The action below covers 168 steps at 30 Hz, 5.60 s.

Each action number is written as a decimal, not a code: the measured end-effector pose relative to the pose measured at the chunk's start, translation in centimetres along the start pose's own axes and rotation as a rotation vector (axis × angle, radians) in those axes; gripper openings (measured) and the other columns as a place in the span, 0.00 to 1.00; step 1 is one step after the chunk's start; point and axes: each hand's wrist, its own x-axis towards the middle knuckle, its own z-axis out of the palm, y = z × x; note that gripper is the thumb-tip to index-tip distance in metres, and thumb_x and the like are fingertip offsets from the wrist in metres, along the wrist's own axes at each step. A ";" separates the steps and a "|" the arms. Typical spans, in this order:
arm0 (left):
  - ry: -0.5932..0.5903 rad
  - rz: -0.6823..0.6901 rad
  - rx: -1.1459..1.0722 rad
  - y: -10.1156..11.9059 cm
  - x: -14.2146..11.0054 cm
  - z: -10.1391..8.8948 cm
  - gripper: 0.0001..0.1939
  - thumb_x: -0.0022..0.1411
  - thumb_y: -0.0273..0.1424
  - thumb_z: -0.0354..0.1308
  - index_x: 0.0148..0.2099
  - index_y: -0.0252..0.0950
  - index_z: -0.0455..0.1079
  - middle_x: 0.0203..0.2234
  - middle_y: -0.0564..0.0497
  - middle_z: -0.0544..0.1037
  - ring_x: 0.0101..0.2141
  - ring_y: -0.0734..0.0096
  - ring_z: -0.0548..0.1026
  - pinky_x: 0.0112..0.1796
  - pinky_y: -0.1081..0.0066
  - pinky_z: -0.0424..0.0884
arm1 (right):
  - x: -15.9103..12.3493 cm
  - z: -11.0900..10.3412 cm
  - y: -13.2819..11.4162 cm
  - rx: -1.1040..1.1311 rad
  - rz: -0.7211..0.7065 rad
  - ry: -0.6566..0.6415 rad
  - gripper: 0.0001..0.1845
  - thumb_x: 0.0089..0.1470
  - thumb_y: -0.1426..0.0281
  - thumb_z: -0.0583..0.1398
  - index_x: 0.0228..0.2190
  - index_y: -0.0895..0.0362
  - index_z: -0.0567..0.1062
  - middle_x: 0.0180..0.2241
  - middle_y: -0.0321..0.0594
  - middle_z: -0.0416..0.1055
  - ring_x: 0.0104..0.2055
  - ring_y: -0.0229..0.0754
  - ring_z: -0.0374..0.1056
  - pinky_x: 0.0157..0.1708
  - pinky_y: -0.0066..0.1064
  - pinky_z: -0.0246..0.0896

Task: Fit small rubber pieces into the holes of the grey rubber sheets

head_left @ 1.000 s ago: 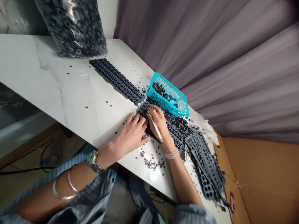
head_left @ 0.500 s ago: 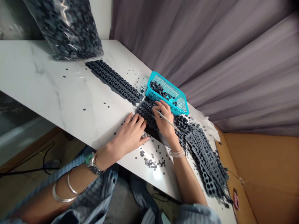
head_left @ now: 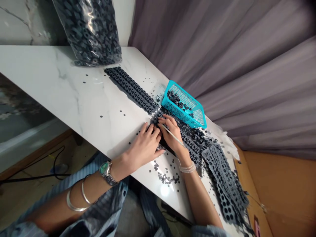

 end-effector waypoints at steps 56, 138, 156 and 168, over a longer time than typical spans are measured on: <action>-0.003 0.019 -0.028 -0.2 0.1 0.3 0.31 0.66 0.48 0.49 0.59 0.28 0.66 0.53 0.36 0.71 0.58 0.47 0.63 0.59 0.49 0.55 | -1.2 -1.6 2.0 -0.207 0.092 0.324 0.10 0.64 0.67 0.50 0.41 0.51 0.70 0.50 0.46 0.71 0.64 0.49 0.54 0.60 0.52 0.54; -0.226 0.152 -0.089 -5.1 15.5 -2.0 0.18 0.60 0.36 0.52 0.49 0.41 0.76 0.38 0.47 0.82 0.40 0.54 0.78 0.41 0.61 0.70 | -10.6 -11.5 5.3 0.595 0.834 0.522 0.06 0.51 0.70 0.61 0.24 0.56 0.70 0.21 0.38 0.70 0.27 0.40 0.68 0.24 0.31 0.68; -0.038 0.334 -0.449 1.2 18.0 -7.1 0.17 0.60 0.30 0.53 0.50 0.37 0.72 0.44 0.49 0.79 0.43 0.64 0.75 0.44 0.68 0.69 | -11.7 -13.1 7.7 0.401 0.751 1.121 0.12 0.53 0.58 0.59 0.28 0.54 0.69 0.23 0.34 0.72 0.28 0.38 0.70 0.28 0.28 0.68; 0.080 0.354 -0.369 3.8 20.4 -19.3 0.26 0.50 0.28 0.63 0.54 0.39 0.71 0.34 0.54 0.76 0.37 0.67 0.75 0.40 0.67 0.71 | -11.0 -13.5 4.8 1.091 0.390 0.767 0.16 0.50 0.52 0.64 0.34 0.49 0.69 0.40 0.35 0.80 0.52 0.44 0.72 0.53 0.40 0.63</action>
